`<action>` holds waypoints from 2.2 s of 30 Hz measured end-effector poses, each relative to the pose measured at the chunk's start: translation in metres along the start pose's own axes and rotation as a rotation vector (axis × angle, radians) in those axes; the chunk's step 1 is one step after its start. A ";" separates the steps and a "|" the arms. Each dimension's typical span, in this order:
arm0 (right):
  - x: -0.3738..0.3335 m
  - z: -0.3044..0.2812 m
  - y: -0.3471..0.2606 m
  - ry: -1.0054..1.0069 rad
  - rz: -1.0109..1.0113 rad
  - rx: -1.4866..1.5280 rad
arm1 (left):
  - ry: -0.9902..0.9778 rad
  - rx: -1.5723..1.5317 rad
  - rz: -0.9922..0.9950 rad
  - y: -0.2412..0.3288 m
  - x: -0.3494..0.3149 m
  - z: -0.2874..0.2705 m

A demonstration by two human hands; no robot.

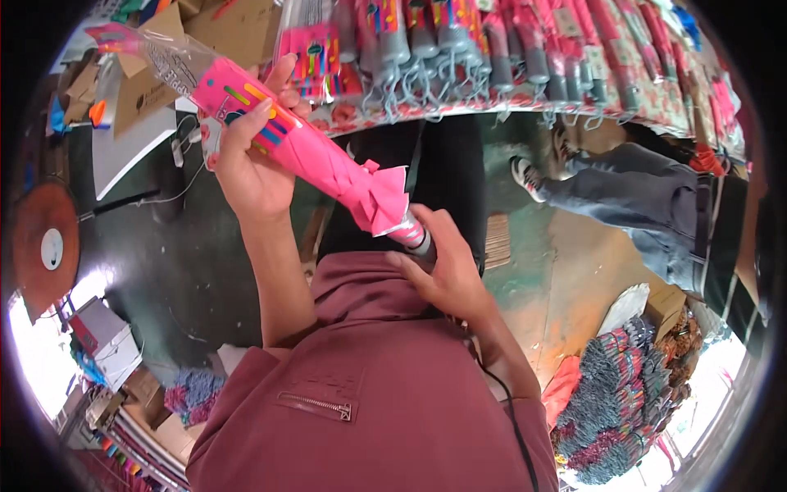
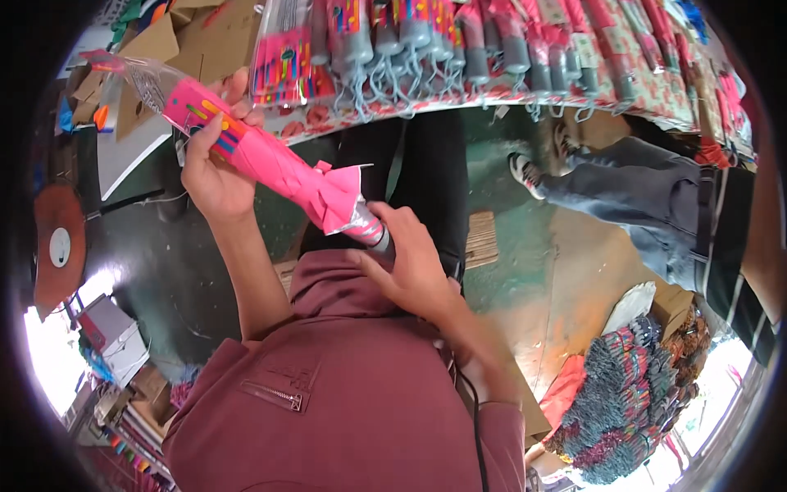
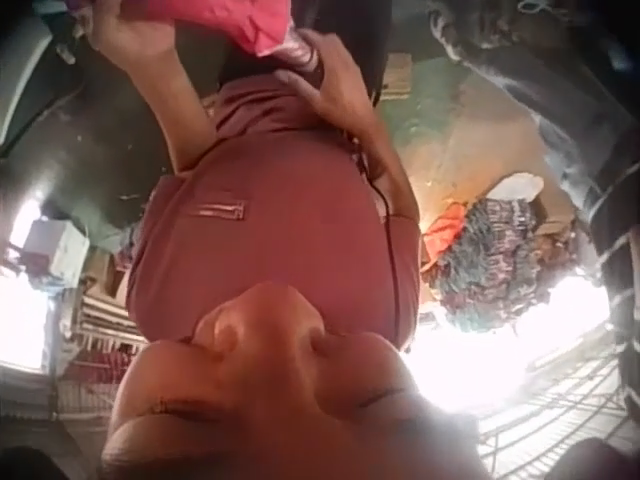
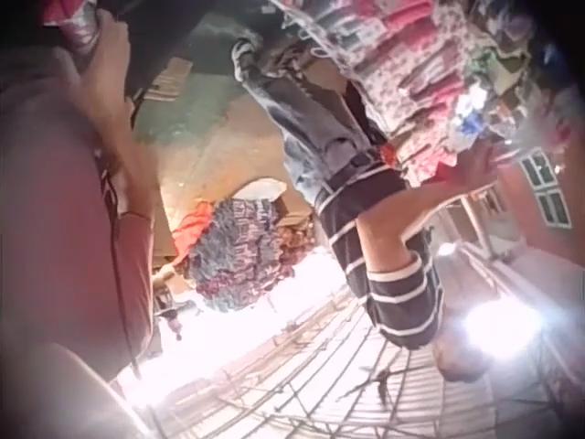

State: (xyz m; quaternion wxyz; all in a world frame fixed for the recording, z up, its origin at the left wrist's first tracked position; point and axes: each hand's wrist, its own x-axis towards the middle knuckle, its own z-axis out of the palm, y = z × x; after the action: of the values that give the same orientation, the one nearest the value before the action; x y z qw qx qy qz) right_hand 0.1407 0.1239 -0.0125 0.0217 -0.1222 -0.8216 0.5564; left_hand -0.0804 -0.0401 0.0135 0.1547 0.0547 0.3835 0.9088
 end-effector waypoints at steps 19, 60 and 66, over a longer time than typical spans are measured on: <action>0.064 0.031 0.007 -0.137 0.496 1.222 | -0.149 -0.038 -0.198 -0.011 -0.027 -0.008; 0.048 0.014 -0.015 -0.179 0.259 0.521 | 0.128 0.198 -0.320 -0.046 -0.060 0.036; 0.035 0.013 0.006 -0.189 0.036 0.243 | 0.374 0.250 -0.113 -0.031 -0.035 0.024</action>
State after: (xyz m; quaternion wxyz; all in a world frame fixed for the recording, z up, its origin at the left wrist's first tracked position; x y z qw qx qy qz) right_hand 0.1058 0.1223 -0.0265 -0.0508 -0.0804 -0.7443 0.6611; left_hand -0.0342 -0.0148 0.0091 0.1235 -0.1173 0.5177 0.8384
